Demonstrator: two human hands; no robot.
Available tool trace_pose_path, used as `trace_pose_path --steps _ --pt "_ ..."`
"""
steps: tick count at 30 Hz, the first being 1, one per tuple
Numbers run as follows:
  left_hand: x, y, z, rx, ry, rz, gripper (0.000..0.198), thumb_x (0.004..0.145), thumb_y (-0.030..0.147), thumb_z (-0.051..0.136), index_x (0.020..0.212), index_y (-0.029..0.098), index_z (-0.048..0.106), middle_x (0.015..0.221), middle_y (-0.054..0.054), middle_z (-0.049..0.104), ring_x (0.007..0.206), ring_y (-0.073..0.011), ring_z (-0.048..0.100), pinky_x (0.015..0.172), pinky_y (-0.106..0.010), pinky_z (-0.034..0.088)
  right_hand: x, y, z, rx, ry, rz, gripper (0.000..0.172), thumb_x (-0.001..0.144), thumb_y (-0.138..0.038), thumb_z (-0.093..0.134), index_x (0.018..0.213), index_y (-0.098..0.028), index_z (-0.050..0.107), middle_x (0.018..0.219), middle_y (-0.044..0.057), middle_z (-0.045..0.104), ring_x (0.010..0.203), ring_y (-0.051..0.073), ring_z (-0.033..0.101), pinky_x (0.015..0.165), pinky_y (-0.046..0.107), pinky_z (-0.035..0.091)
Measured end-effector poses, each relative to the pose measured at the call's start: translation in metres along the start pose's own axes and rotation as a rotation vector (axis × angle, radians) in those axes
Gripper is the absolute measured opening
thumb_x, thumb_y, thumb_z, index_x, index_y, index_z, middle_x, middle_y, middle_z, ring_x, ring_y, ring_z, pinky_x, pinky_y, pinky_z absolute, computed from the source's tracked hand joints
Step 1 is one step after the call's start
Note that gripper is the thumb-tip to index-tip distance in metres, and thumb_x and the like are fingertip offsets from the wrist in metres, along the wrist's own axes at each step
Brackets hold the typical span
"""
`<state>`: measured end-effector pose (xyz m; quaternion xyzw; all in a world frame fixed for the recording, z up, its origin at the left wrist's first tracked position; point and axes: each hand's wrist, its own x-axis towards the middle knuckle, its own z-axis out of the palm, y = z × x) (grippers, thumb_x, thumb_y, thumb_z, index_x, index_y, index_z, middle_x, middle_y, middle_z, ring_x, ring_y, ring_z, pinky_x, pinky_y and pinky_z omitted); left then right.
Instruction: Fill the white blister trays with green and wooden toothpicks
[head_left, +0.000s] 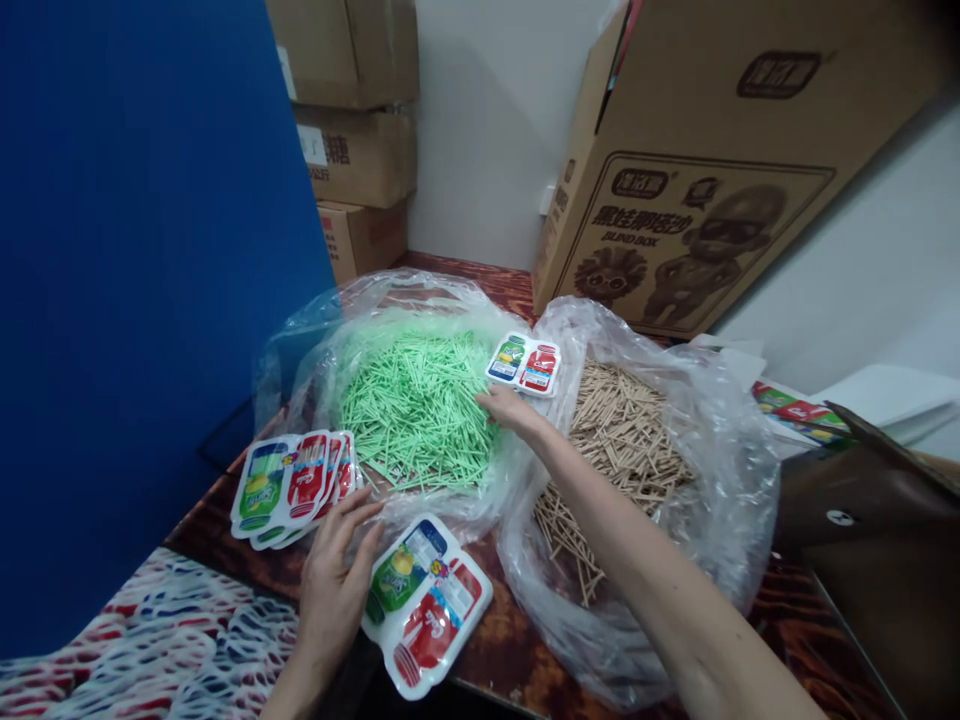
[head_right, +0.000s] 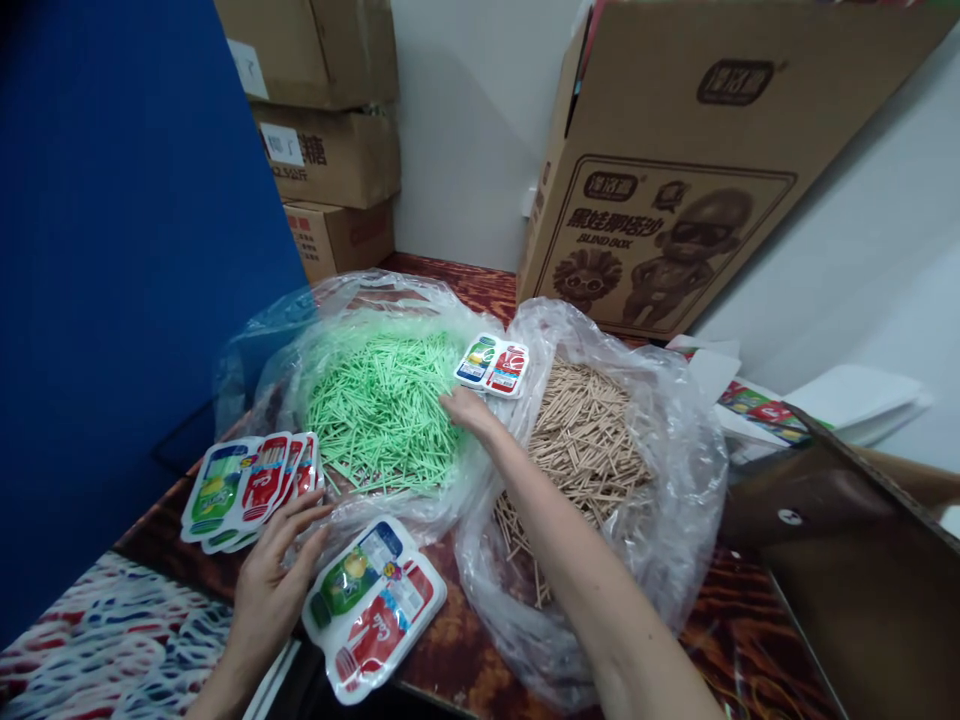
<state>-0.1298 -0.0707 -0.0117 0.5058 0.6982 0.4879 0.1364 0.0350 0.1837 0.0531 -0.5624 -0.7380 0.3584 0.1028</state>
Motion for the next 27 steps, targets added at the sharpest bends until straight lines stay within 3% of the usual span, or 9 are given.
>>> trace_pose_path --steps 5,11,19,24,27 --pt "0.004 0.003 0.004 -0.053 -0.042 -0.023 0.023 0.086 0.036 0.053 0.097 0.022 0.068 0.119 -0.009 0.062 0.114 -0.0261 0.055 0.101 -0.045 0.041 -0.005 0.005 -0.006 0.477 -0.15 0.04 0.013 0.085 -0.015 0.049 0.073 -0.017 0.048 0.059 -0.001 0.055 0.05 0.011 0.054 0.052 0.023 0.045" --pt "0.016 0.015 0.019 -0.166 -0.14 -0.053 0.022 0.086 0.035 0.053 0.092 0.021 0.069 0.115 -0.009 0.063 0.112 -0.0252 0.056 0.097 -0.043 0.043 -0.011 0.016 0.008 0.883 -0.298 0.054 0.014 0.08 -0.026 0.064 0.079 -0.017 0.054 0.053 -0.008 0.045 0.039 0.004 0.033 0.042 0.018 0.032" --pt "0.031 0.024 0.039 -0.358 -0.267 -0.102 0.02 0.083 0.032 0.056 0.089 0.019 0.07 0.106 -0.008 0.067 0.106 -0.0233 0.06 0.088 -0.036 0.048 -0.015 0.033 0.013 1.133 -0.325 0.089 0.008 0.08 -0.02 0.063 0.083 -0.013 0.059 0.056 -0.006 0.047 0.043 0.004 0.039 0.045 0.019 0.033" --pt "0.043 0.029 0.047 -0.466 -0.306 -0.241 0.024 0.08 0.035 0.061 0.094 0.018 0.069 0.097 -0.008 0.071 0.094 -0.0231 0.064 0.086 -0.037 0.049 -0.032 0.038 0.02 1.208 -0.42 0.072 0.013 0.074 -0.02 0.069 0.08 -0.013 0.06 0.059 -0.006 0.05 0.045 0.004 0.04 0.046 0.019 0.032" --pt "0.055 0.034 0.058 -0.603 -0.282 -0.331 0.031 0.079 0.038 0.062 0.101 0.017 0.064 0.102 -0.009 0.07 0.095 -0.0228 0.065 0.085 -0.036 0.049 -0.046 0.042 0.033 1.261 -0.524 0.046 0.021 0.072 -0.026 0.074 0.083 -0.013 0.061 0.061 -0.006 0.052 0.046 0.004 0.041 0.046 0.02 0.033"
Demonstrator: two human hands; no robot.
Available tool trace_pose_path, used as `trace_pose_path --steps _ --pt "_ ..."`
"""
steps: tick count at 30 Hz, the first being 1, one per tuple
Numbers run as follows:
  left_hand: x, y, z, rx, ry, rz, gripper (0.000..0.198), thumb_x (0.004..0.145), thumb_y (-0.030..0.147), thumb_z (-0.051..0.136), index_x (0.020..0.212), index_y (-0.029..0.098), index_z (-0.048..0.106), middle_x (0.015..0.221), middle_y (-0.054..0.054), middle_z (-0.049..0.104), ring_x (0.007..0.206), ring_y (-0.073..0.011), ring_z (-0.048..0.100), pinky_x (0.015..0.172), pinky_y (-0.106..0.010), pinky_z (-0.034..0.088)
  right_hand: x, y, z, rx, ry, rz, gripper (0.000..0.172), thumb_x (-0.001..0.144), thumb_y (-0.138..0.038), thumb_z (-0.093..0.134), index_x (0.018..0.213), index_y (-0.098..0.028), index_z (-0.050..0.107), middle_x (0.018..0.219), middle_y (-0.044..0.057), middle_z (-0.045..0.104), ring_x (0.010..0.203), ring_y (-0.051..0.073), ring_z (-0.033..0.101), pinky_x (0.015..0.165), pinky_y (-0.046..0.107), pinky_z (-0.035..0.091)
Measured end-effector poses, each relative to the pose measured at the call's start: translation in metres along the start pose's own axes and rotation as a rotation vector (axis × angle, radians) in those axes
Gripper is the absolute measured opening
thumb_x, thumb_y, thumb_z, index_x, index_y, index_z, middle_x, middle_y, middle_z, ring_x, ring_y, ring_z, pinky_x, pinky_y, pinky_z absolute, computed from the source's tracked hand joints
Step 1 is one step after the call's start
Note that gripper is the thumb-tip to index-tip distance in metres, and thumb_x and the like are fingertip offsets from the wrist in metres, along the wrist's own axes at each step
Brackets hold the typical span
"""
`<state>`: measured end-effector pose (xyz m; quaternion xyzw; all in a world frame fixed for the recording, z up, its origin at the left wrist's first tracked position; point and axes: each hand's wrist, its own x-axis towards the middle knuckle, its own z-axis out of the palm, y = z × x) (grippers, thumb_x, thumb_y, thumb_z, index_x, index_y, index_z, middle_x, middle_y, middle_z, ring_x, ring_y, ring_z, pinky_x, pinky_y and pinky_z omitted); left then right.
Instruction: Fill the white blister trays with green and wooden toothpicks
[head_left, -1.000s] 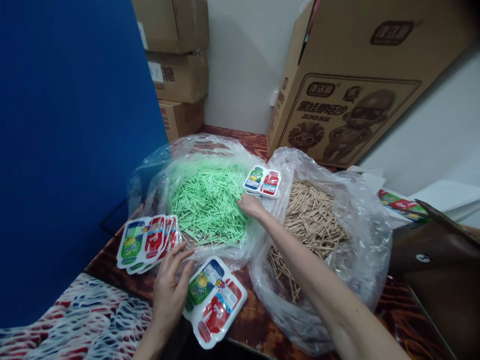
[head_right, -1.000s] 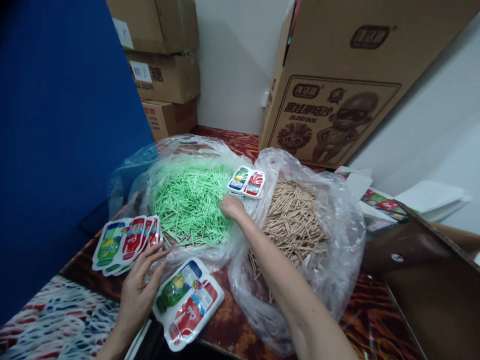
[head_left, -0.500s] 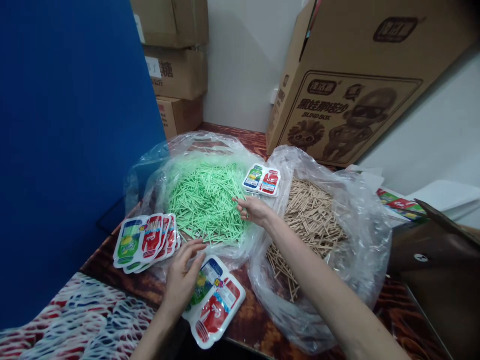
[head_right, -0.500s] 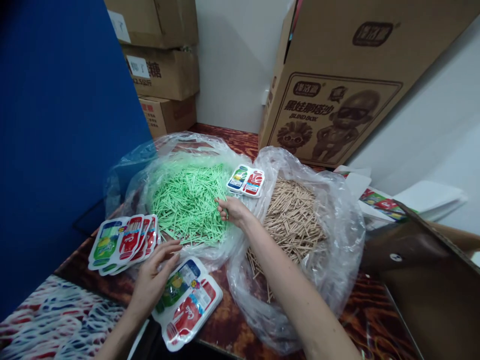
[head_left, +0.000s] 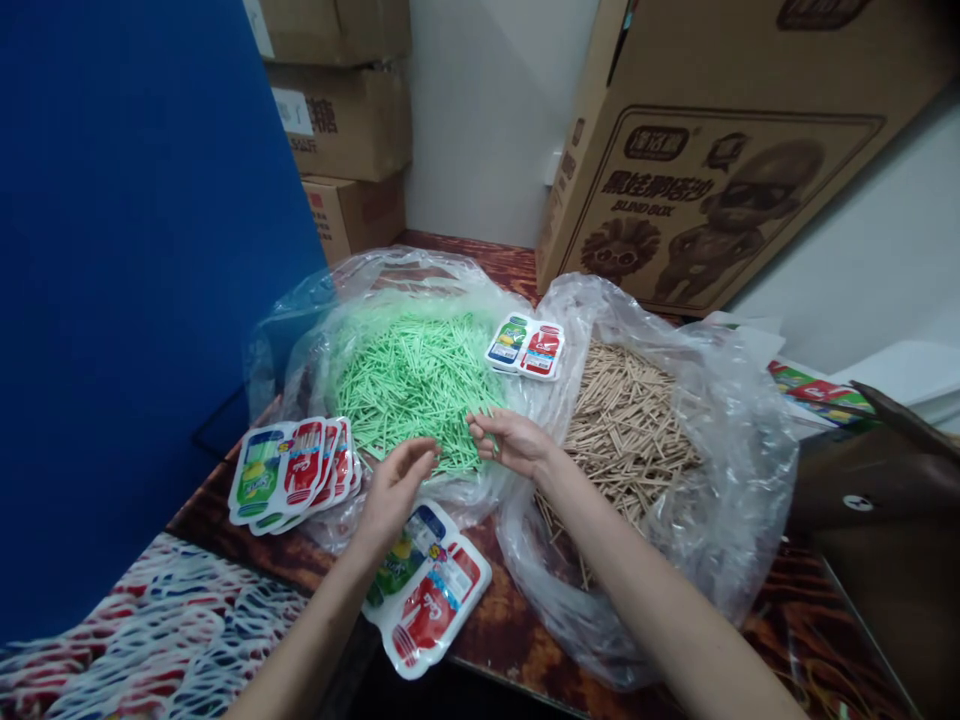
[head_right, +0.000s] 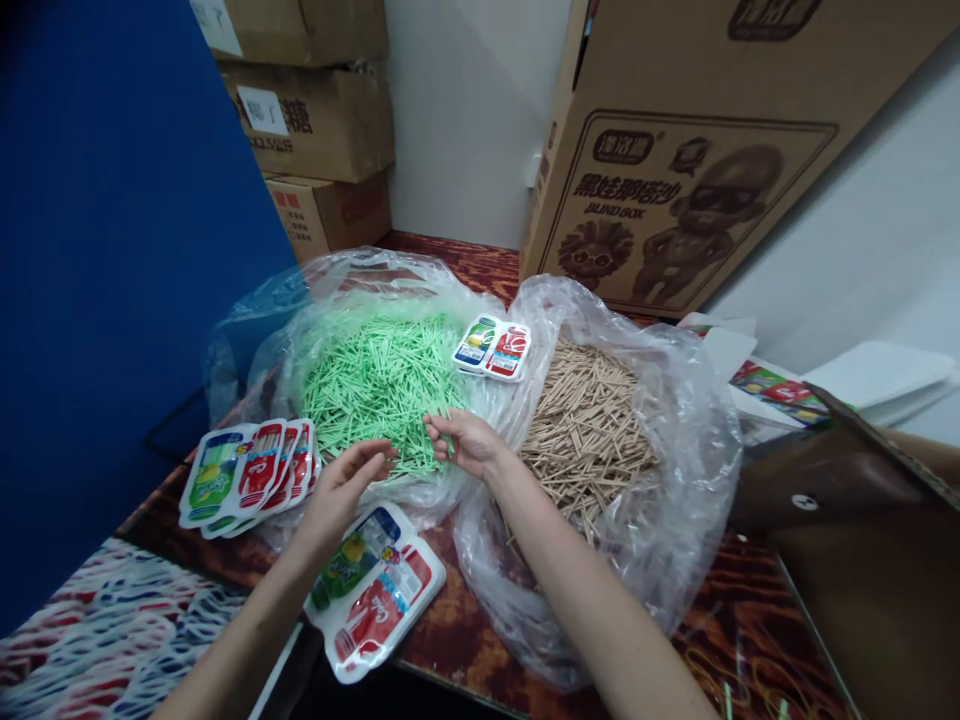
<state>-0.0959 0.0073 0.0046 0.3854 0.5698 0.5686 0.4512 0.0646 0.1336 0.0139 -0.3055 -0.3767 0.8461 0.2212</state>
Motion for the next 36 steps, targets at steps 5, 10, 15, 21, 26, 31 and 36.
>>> trace_pose_path --steps 5,10,15,21,26,31,36 --pt "0.036 0.003 0.024 -0.087 -0.022 0.003 0.045 0.077 0.04 0.063 0.116 0.018 0.057 0.116 -0.011 0.065 0.104 -0.0226 0.062 0.087 -0.035 0.047 -0.003 0.019 0.008 0.036 -0.007 0.018 0.029 0.066 -0.03 0.079 0.081 -0.015 0.06 0.059 -0.006 0.053 0.045 0.004 0.042 0.047 0.019 0.034" --pt "0.065 0.013 0.036 -0.133 -0.131 -0.093 0.049 0.082 0.048 0.055 0.119 0.016 0.059 0.111 -0.012 0.068 0.104 -0.0242 0.062 0.082 -0.033 0.048 -0.009 0.021 0.017 0.061 -0.063 0.0 0.031 0.067 -0.032 0.079 0.08 -0.017 0.056 0.057 -0.007 0.052 0.042 0.004 0.039 0.045 0.018 0.033" --pt "0.062 0.014 0.041 -0.008 -0.179 -0.011 0.038 0.083 0.046 0.055 0.107 0.019 0.067 0.12 -0.009 0.065 0.116 -0.0272 0.055 0.077 -0.031 0.051 -0.015 0.037 0.018 0.075 -0.052 0.012 0.029 0.068 -0.033 0.077 0.079 -0.016 0.056 0.057 -0.006 0.052 0.045 0.005 0.042 0.047 0.02 0.038" --pt "0.043 0.005 0.042 0.316 -0.369 0.162 0.031 0.086 0.035 0.051 0.105 0.019 0.07 0.104 -0.007 0.071 0.097 -0.0229 0.064 0.084 -0.034 0.051 -0.018 0.049 0.024 0.03 0.052 -0.002 0.03 0.065 -0.03 0.076 0.075 -0.019 0.05 0.055 -0.007 0.05 0.046 0.008 0.045 0.048 0.022 0.038" --pt "0.012 0.008 0.01 0.331 -0.15 0.217 0.035 0.088 0.032 0.052 0.12 0.021 0.06 0.116 -0.008 0.066 0.105 -0.0221 0.062 0.089 -0.035 0.048 -0.057 0.073 0.035 -0.253 0.255 -0.268 0.019 0.081 -0.04 0.06 0.078 -0.022 0.053 0.064 -0.004 0.051 0.056 0.012 0.047 0.056 0.026 0.039" --pt "-0.027 -0.006 -0.024 0.545 0.052 0.267 0.021 0.089 0.031 0.049 0.085 0.019 0.066 0.092 -0.006 0.069 0.092 -0.0217 0.062 0.085 -0.035 0.047 -0.08 0.123 0.028 -0.691 0.38 -0.417 0.011 0.089 -0.028 0.049 0.085 -0.023 0.058 0.086 0.002 0.06 0.086 0.021 0.054 0.079 0.032 0.04" --pt "-0.053 -0.026 -0.036 0.813 0.083 0.369 0.018 0.091 0.027 0.047 0.082 0.02 0.061 0.092 -0.006 0.065 0.092 -0.0224 0.058 0.084 -0.036 0.044 -0.082 0.138 0.025 -0.651 0.379 -0.493 0.016 0.091 -0.024 0.042 0.089 -0.023 0.058 0.087 0.003 0.06 0.086 0.021 0.057 0.08 0.031 0.042"
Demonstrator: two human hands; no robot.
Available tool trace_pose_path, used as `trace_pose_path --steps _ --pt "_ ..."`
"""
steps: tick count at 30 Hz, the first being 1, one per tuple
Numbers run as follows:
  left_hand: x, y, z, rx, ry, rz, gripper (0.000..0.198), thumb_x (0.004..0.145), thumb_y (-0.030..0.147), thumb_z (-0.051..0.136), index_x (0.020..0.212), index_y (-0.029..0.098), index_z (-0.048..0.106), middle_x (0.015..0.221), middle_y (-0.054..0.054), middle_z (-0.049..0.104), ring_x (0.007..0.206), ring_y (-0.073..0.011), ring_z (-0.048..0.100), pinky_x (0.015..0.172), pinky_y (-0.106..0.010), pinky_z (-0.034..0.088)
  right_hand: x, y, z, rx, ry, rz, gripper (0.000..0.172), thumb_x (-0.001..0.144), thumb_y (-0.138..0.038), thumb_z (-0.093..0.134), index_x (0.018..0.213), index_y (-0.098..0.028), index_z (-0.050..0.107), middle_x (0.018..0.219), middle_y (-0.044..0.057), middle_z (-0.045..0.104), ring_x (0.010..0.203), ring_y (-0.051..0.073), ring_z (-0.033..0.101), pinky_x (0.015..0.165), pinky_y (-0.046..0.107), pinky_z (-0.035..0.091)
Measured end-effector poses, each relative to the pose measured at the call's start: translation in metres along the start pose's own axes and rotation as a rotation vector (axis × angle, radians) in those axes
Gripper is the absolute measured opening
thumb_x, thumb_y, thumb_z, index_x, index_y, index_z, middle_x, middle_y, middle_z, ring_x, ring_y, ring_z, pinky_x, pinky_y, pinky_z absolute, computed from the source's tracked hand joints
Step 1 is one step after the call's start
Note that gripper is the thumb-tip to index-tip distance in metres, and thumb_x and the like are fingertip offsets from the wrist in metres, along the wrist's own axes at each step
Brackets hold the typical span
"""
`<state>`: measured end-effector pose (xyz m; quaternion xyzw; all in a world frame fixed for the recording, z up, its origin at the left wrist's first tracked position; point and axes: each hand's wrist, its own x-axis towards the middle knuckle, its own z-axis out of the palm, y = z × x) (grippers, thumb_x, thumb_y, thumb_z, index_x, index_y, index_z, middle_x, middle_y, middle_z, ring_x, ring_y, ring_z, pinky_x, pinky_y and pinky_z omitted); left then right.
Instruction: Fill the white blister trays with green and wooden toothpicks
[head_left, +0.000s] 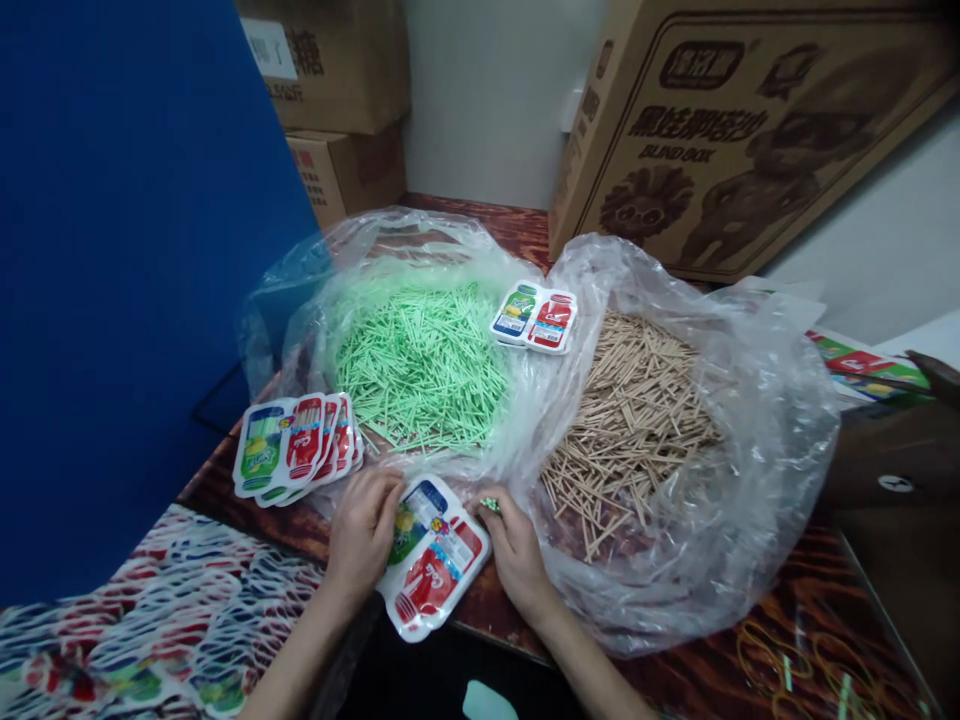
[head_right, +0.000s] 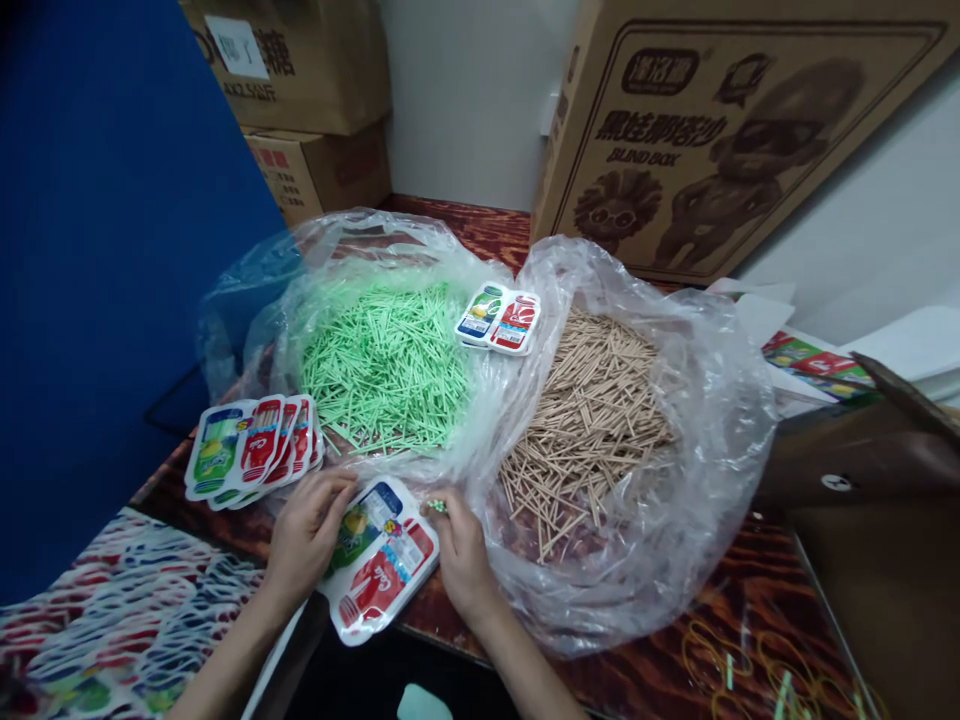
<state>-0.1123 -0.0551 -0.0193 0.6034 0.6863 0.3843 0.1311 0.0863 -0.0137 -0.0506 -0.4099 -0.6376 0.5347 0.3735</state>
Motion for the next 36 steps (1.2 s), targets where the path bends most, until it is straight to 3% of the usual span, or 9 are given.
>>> trace_pose_path --steps 5,8,15,22,29,36 --pt "-0.016 -0.004 0.005 0.349 0.007 0.03 0.029 0.087 0.034 0.053 0.109 0.016 0.06 0.103 -0.012 0.06 0.095 -0.0292 0.053 0.082 -0.041 0.042 0.0 -0.004 0.0 0.035 0.007 0.039 0.016 0.09 -0.028 0.045 0.086 -0.022 0.059 0.083 0.002 0.062 0.085 0.021 0.059 0.08 0.031 0.042" --pt "-0.022 -0.005 0.006 0.422 -0.013 0.033 0.034 0.085 0.038 0.056 0.112 0.017 0.057 0.102 -0.012 0.06 0.092 -0.0296 0.053 0.08 -0.041 0.042 -0.002 0.001 0.001 0.045 0.016 0.049 0.017 0.091 -0.03 0.046 0.085 -0.022 0.06 0.081 0.002 0.062 0.084 0.02 0.059 0.08 0.031 0.042" --pt "-0.024 -0.011 0.009 0.309 -0.069 -0.025 0.024 0.083 0.038 0.06 0.098 0.019 0.057 0.093 -0.007 0.06 0.089 -0.0273 0.054 0.079 -0.04 0.042 -0.004 0.004 0.002 0.083 0.062 0.034 0.017 0.09 -0.031 0.048 0.086 -0.023 0.062 0.087 0.003 0.066 0.09 0.021 0.06 0.086 0.033 0.043" --pt "-0.021 -0.016 0.014 0.21 -0.031 -0.037 0.016 0.08 0.03 0.062 0.093 0.021 0.06 0.089 -0.006 0.061 0.087 -0.0256 0.055 0.077 -0.039 0.043 -0.004 -0.002 0.004 0.192 0.073 0.046 0.015 0.09 -0.034 0.051 0.086 -0.024 0.062 0.098 0.004 0.069 0.107 0.024 0.06 0.101 0.039 0.038" --pt "-0.025 -0.022 0.021 0.048 0.044 -0.036 0.015 0.087 0.027 0.052 0.094 0.019 0.063 0.088 -0.007 0.065 0.086 -0.0233 0.061 0.077 -0.037 0.047 -0.004 -0.004 0.005 0.172 0.107 0.029 0.015 0.09 -0.032 0.052 0.087 -0.024 0.063 0.097 0.005 0.07 0.106 0.023 0.061 0.1 0.039 0.039" --pt "-0.023 -0.028 0.018 0.027 0.075 0.052 0.019 0.087 0.03 0.05 0.08 0.02 0.066 0.076 -0.006 0.066 0.081 -0.0231 0.063 0.075 -0.037 0.05 -0.003 -0.001 0.002 0.2 0.085 0.033 0.015 0.089 -0.035 0.053 0.084 -0.024 0.063 0.093 0.004 0.069 0.099 0.023 0.062 0.097 0.039 0.042"
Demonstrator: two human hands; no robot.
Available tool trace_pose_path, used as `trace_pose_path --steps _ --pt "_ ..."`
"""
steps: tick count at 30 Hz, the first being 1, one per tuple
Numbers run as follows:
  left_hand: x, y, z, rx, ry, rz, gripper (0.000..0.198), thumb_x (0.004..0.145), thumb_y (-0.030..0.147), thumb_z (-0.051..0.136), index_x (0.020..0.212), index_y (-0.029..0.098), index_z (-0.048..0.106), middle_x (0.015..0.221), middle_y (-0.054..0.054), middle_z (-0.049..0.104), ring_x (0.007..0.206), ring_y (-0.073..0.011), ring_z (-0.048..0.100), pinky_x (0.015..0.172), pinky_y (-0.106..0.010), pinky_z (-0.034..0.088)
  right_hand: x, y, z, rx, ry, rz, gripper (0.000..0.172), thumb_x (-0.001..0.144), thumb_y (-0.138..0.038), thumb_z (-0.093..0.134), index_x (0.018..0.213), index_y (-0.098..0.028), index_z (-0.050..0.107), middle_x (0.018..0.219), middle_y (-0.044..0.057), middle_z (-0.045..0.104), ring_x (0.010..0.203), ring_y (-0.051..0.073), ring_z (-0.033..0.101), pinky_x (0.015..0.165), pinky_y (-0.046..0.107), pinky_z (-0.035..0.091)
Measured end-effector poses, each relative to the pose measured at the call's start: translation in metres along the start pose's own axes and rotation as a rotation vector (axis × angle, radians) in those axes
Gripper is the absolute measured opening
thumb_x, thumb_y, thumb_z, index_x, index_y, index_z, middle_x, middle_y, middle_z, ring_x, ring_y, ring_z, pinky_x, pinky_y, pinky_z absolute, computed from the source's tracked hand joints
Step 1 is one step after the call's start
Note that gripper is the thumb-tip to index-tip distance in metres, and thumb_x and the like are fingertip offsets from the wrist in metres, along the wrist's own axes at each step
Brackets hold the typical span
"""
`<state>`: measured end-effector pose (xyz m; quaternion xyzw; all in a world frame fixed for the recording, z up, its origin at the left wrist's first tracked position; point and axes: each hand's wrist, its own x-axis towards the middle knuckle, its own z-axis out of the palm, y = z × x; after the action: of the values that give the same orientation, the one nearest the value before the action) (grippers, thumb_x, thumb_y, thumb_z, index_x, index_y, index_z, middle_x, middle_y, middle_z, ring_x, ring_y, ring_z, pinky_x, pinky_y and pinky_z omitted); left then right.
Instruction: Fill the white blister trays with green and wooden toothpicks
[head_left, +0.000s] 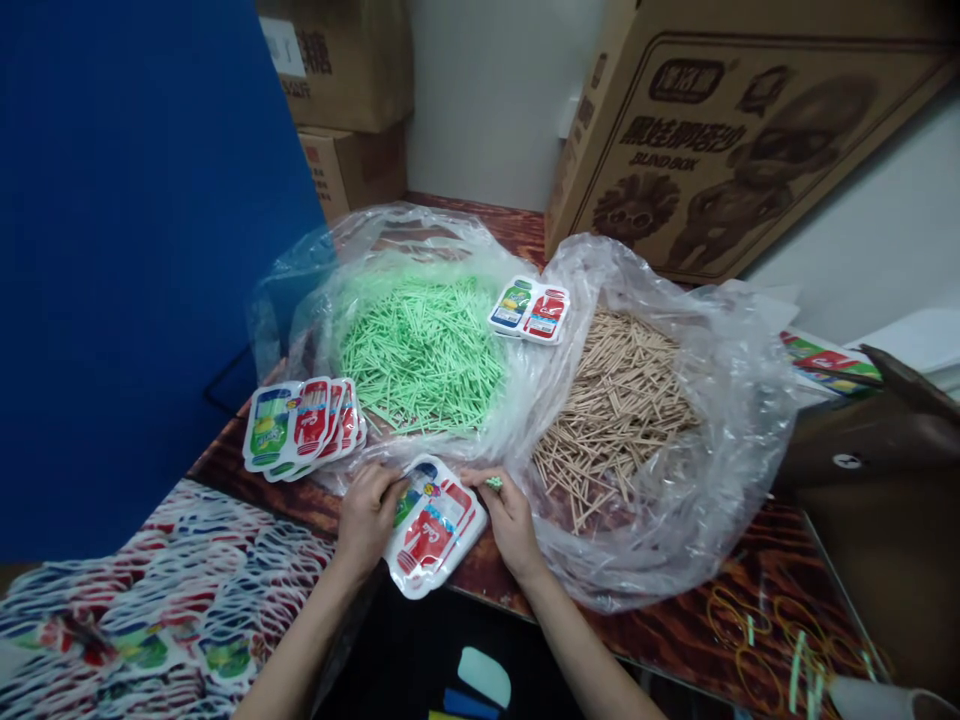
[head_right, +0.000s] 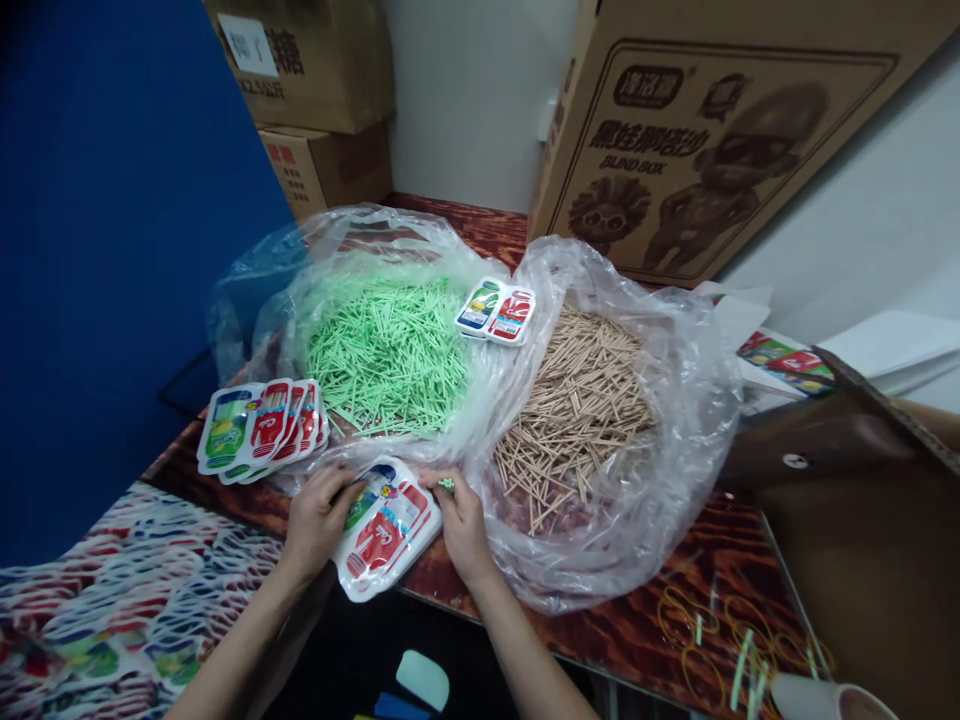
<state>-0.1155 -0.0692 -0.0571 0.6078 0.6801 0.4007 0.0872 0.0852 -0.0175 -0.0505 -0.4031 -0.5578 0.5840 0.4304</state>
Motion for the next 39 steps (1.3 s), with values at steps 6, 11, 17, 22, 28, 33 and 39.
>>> trace_pose_path --steps 6,11,17,22,28,33,39 --pt "0.002 -0.003 -0.005 0.007 -0.027 0.06 0.022 0.088 0.027 0.048 0.087 0.021 0.069 0.078 -0.007 0.07 0.079 -0.0236 0.065 0.074 -0.038 0.051 0.001 0.005 -0.001 -0.002 0.022 0.016 0.013 0.089 -0.033 0.053 0.086 -0.025 0.063 0.094 0.004 0.069 0.097 0.022 0.062 0.095 0.038 0.042" --pt "0.002 -0.003 -0.009 0.061 -0.031 0.118 0.025 0.091 0.023 0.045 0.103 0.022 0.067 0.092 -0.007 0.072 0.089 -0.0236 0.065 0.08 -0.038 0.05 0.001 0.004 0.0 0.003 0.031 0.02 0.012 0.09 -0.031 0.051 0.088 -0.024 0.06 0.095 0.004 0.068 0.098 0.022 0.062 0.094 0.039 0.042" --pt "0.008 0.012 -0.016 0.088 0.028 0.053 0.019 0.091 0.024 0.045 0.091 0.019 0.063 0.084 -0.007 0.065 0.079 -0.0211 0.062 0.073 -0.034 0.048 0.002 0.006 -0.001 0.01 0.027 0.008 0.012 0.09 -0.03 0.051 0.087 -0.024 0.061 0.094 0.004 0.068 0.096 0.022 0.062 0.094 0.038 0.042" --pt "0.009 0.013 -0.013 0.119 -0.033 -0.005 0.017 0.09 0.028 0.046 0.086 0.018 0.06 0.082 -0.007 0.064 0.08 -0.0228 0.062 0.072 -0.035 0.047 0.001 0.006 -0.001 -0.06 0.038 -0.012 0.012 0.089 -0.028 0.05 0.087 -0.023 0.061 0.094 0.004 0.068 0.093 0.021 0.062 0.09 0.035 0.043" --pt "0.009 0.012 -0.01 0.089 -0.07 -0.139 0.04 0.08 0.03 0.06 0.117 0.018 0.053 0.087 -0.005 0.065 0.083 -0.0241 0.062 0.078 -0.038 0.048 0.001 0.006 0.0 -0.074 0.039 -0.06 0.013 0.09 -0.025 0.048 0.088 -0.021 0.06 0.089 0.003 0.068 0.091 0.019 0.063 0.085 0.032 0.046" --pt "0.008 0.009 -0.01 0.037 -0.057 -0.168 0.02 0.079 0.03 0.058 0.095 0.019 0.06 0.077 -0.002 0.064 0.075 -0.0219 0.062 0.072 -0.035 0.048 0.002 0.006 0.0 -0.129 0.038 -0.051 0.013 0.09 -0.024 0.047 0.088 -0.021 0.06 0.088 0.002 0.068 0.09 0.018 0.063 0.085 0.03 0.045" --pt "0.007 0.004 -0.011 0.02 -0.001 -0.003 0.018 0.085 0.031 0.052 0.075 0.019 0.061 0.072 -0.003 0.066 0.07 -0.0201 0.063 0.066 -0.032 0.048 0.001 0.009 -0.001 -0.158 0.034 -0.044 0.013 0.09 -0.023 0.047 0.087 -0.021 0.061 0.087 0.002 0.067 0.089 0.019 0.063 0.082 0.029 0.045"
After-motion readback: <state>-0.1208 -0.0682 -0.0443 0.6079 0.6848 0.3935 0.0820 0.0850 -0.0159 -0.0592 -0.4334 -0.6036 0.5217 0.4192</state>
